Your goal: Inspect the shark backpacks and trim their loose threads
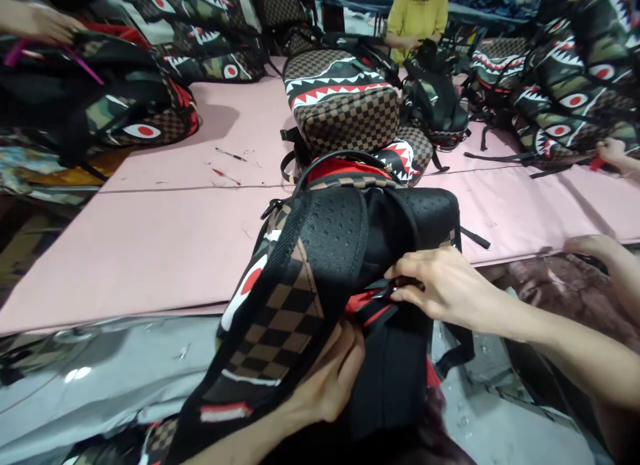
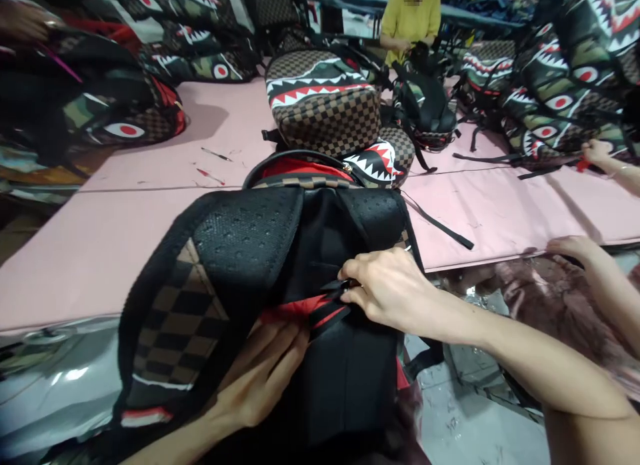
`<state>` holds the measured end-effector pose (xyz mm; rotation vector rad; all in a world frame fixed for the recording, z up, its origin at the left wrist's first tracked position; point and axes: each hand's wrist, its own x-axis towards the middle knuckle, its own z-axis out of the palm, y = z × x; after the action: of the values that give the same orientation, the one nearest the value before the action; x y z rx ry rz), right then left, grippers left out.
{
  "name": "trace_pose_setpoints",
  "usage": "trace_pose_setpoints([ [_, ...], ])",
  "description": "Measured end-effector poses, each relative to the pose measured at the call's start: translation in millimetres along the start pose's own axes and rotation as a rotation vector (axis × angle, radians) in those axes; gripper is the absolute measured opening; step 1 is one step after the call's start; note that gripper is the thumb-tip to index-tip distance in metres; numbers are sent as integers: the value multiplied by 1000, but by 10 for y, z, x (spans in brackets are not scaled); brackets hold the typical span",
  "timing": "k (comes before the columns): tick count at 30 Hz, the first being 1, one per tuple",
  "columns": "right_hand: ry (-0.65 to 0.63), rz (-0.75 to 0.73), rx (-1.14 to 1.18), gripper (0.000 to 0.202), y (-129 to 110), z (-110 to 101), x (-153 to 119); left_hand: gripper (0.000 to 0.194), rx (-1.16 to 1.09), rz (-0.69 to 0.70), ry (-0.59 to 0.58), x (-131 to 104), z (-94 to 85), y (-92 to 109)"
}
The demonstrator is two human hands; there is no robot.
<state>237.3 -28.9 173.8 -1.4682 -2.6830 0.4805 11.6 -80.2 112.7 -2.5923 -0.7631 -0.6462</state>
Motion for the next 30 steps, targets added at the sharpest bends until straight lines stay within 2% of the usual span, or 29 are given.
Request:
trace_pose_setpoints([
  [4, -134, 105, 17, 18, -94, -16, -95, 23, -24, 28, 20, 24, -26, 124],
  [7, -216, 131, 16, 20, -116, -4, -105, 25, -19, 40, 8, 23, -61, 191],
  [11, -266, 127, 41, 22, -123, -3, -59, 22, 29, 29, -9, -7, -94, 218],
  [17, -287, 132, 149, 20, -134, 47, 46, 16, 54, -39, 89, -114, -24, 228],
  [19, -263, 158, 228, 19, -146, 98, 68, 13, 41, -69, 128, -151, 13, 229],
  [25, -52, 321, 573, 18, -107, 393, 64, 16, -14, -149, 160, -216, 128, 189],
  [27, 1, 363, 697, 19, -65, 497, 99, 13, -35, -189, 126, -199, 202, 160],
  [30, 153, 477, 924, 25, -4, 600, 229, 10, -131, -249, 6, -159, 377, 100],
])
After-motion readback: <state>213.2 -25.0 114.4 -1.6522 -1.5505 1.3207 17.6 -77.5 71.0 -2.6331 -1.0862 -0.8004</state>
